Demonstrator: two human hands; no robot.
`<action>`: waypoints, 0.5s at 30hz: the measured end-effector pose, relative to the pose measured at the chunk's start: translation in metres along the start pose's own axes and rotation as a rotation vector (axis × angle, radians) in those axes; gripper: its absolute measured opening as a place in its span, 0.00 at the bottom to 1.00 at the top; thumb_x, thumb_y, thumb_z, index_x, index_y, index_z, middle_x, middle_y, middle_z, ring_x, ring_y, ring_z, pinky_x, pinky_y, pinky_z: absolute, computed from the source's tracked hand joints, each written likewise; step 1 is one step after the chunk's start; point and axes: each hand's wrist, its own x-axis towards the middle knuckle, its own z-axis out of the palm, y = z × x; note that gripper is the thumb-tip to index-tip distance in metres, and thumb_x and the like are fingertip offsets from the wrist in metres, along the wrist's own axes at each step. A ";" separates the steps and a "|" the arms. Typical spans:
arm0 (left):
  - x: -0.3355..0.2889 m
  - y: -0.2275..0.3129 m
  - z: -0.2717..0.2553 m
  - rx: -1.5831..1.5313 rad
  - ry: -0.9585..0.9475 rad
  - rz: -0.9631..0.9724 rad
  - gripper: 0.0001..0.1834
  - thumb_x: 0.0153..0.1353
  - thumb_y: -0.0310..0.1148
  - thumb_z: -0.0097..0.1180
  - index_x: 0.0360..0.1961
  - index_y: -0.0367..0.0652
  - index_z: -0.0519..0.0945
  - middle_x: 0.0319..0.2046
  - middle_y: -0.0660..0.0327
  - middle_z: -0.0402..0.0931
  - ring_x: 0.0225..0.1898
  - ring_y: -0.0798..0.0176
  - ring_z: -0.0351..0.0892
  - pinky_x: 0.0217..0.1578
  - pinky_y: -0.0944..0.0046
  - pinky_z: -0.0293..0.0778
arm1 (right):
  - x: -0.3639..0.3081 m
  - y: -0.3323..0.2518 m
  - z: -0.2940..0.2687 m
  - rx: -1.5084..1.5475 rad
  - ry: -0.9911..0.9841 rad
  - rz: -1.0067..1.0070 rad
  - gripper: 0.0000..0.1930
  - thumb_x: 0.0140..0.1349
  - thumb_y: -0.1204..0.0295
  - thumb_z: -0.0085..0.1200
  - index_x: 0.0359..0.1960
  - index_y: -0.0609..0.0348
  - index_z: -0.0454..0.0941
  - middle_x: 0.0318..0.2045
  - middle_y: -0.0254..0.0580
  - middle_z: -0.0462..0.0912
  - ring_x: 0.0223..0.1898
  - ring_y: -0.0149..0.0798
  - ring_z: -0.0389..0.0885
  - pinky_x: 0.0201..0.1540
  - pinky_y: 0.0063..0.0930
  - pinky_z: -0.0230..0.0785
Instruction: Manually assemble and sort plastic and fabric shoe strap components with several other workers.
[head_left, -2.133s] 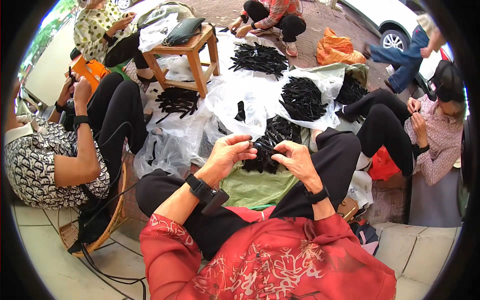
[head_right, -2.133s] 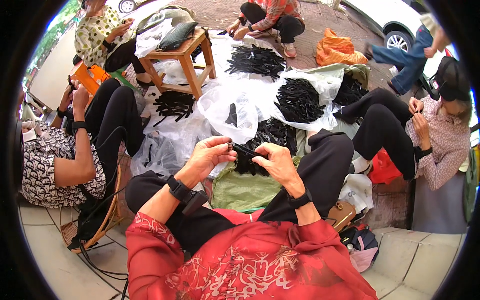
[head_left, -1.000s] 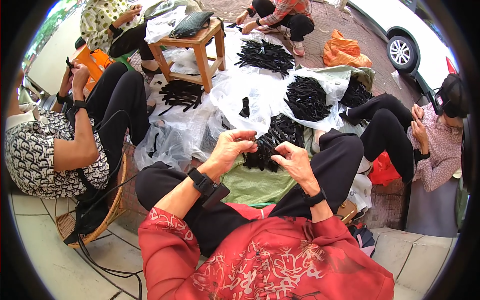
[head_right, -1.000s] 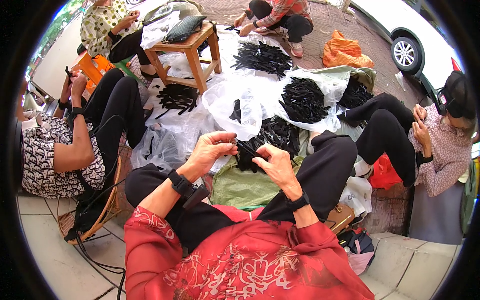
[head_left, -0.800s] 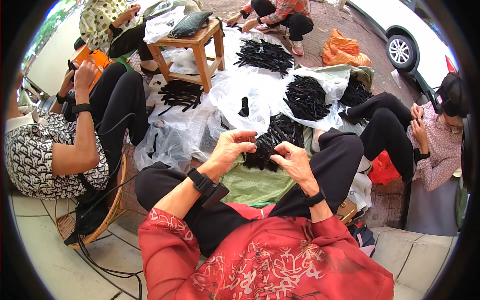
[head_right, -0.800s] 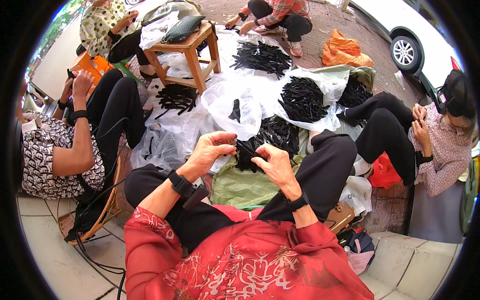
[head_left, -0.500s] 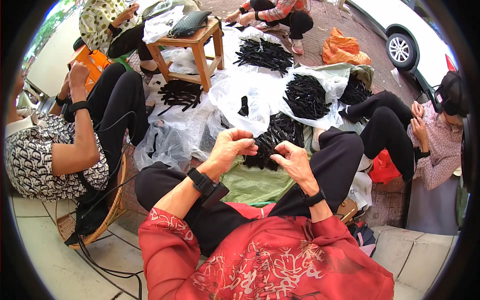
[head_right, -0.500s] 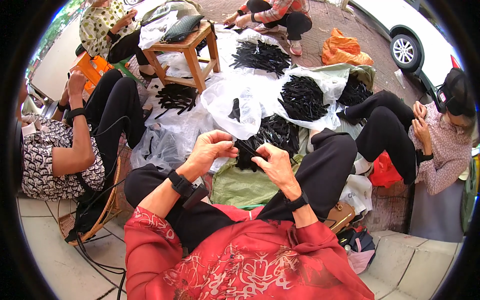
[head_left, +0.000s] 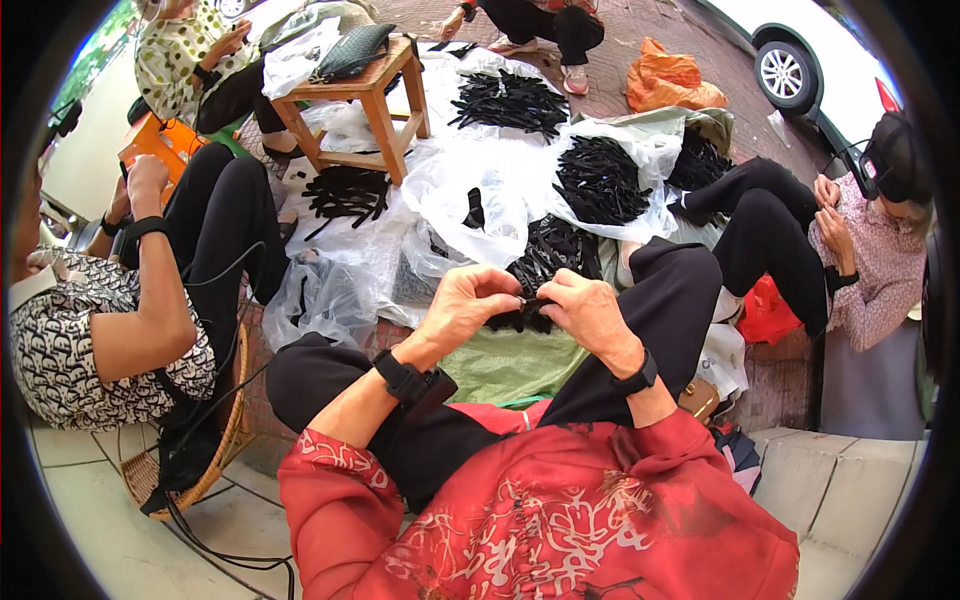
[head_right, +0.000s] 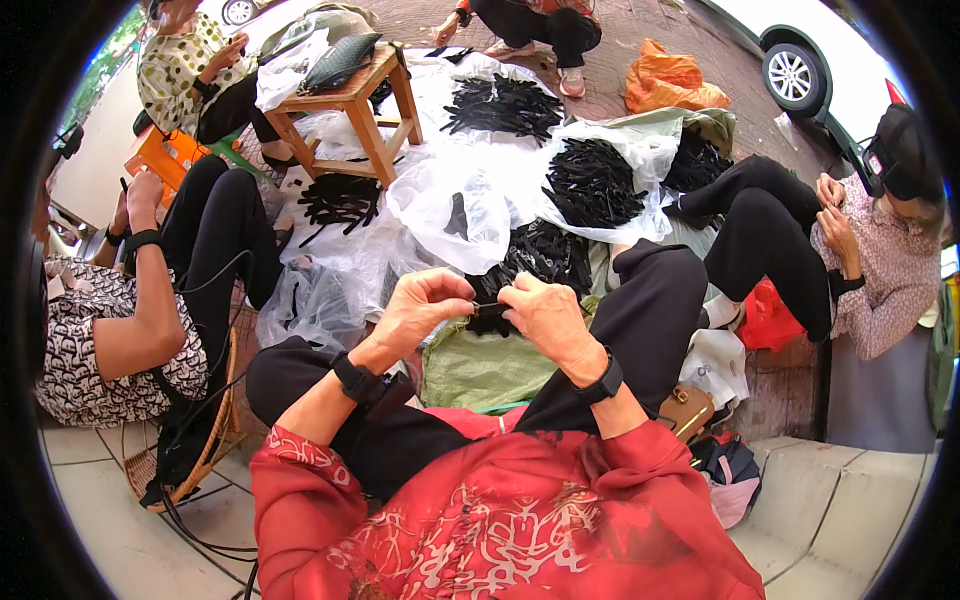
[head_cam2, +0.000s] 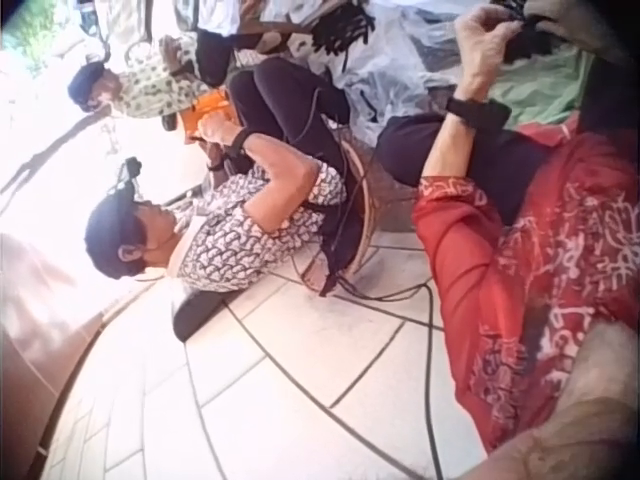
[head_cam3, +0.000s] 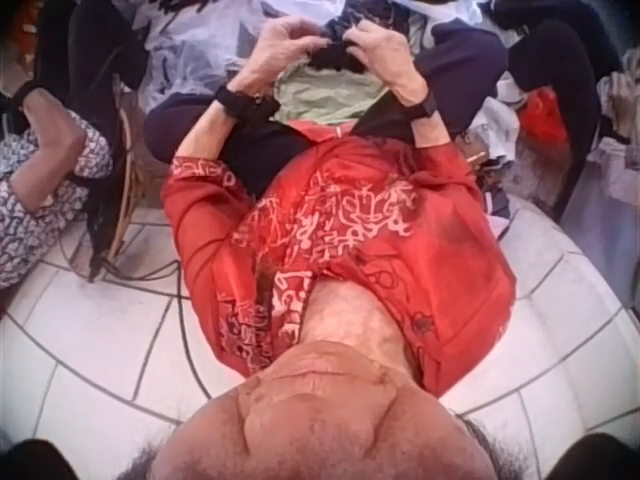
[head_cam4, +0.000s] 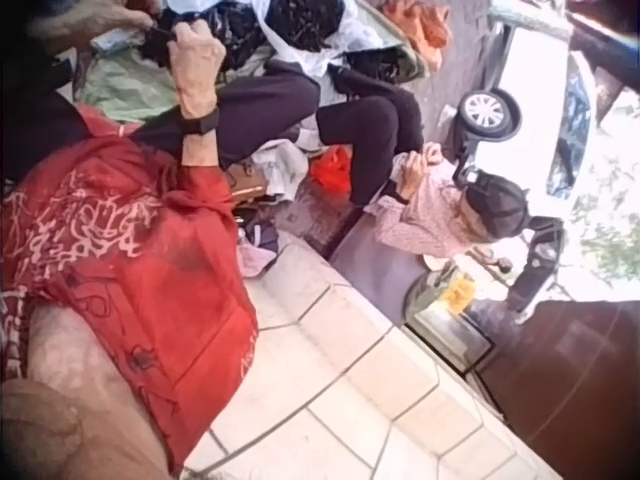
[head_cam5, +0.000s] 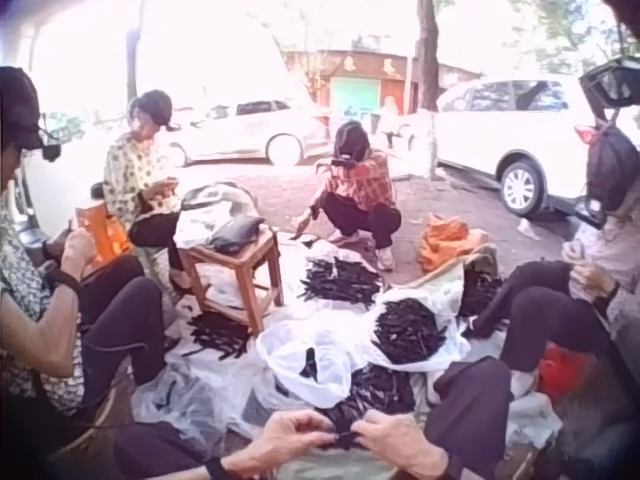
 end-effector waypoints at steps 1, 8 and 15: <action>0.000 -0.001 0.003 0.187 -0.042 0.114 0.07 0.48 0.20 0.53 0.31 0.35 0.73 0.27 0.60 0.74 0.28 0.67 0.76 0.30 0.69 0.75 | 0.000 -0.002 -0.002 0.035 -0.024 -0.037 0.09 0.41 0.73 0.56 0.26 0.54 0.72 0.23 0.37 0.69 0.23 0.43 0.73 0.25 0.33 0.65; 0.003 -0.005 0.013 -0.147 -0.108 -0.129 0.06 0.47 0.20 0.54 0.29 0.35 0.74 0.26 0.61 0.74 0.27 0.69 0.75 0.29 0.72 0.73 | 0.002 -0.007 -0.010 0.217 -0.031 -0.083 0.09 0.41 0.74 0.55 0.27 0.56 0.72 0.23 0.38 0.70 0.25 0.42 0.72 0.26 0.32 0.65; 0.003 -0.014 0.008 -0.221 -0.022 -0.103 0.05 0.48 0.19 0.53 0.28 0.35 0.73 0.25 0.60 0.74 0.26 0.68 0.75 0.30 0.71 0.74 | 0.004 -0.020 -0.018 0.404 0.047 -0.016 0.14 0.40 0.74 0.58 0.31 0.59 0.73 0.26 0.41 0.71 0.27 0.42 0.73 0.29 0.28 0.65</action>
